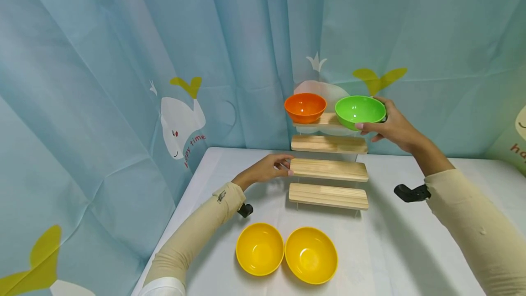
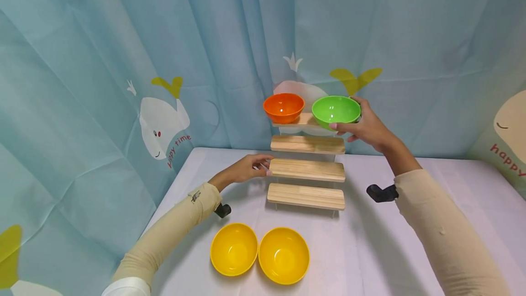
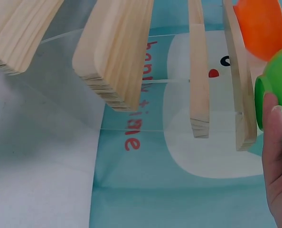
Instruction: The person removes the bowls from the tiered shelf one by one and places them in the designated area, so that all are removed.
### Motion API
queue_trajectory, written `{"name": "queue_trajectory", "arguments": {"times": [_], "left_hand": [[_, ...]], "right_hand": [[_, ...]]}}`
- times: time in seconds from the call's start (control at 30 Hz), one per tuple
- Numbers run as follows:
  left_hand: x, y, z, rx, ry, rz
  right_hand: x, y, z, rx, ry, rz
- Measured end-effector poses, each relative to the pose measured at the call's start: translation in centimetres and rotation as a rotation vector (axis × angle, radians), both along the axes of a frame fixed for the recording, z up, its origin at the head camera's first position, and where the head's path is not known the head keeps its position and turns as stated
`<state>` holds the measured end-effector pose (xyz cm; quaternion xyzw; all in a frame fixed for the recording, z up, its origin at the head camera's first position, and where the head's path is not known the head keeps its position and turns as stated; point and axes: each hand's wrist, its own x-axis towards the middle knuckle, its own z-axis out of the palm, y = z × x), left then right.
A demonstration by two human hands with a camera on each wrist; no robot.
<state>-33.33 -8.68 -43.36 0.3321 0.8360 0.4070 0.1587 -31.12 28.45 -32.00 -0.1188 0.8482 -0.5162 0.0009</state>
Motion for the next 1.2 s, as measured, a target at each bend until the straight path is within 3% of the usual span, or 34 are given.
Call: {"name": "queue_trajectory", "arguments": {"times": [0.63, 1.0, 1.2], "left_hand": [[0.1, 0.3, 0.4, -0.017, -0.027, 0.006], [0.1, 0.5, 0.5, -0.017, -0.030, 0.008], [-0.1, 0.5, 0.1, -0.015, -0.025, 0.000]], "right_hand": [[2.9, 1.1, -1.2, 0.029, 0.067, 0.016], [4.8, 2.1, -2.9, -0.023, 0.138, 0.105], [5.9, 2.4, -3.8, 0.011, 0.142, 0.085]]}}
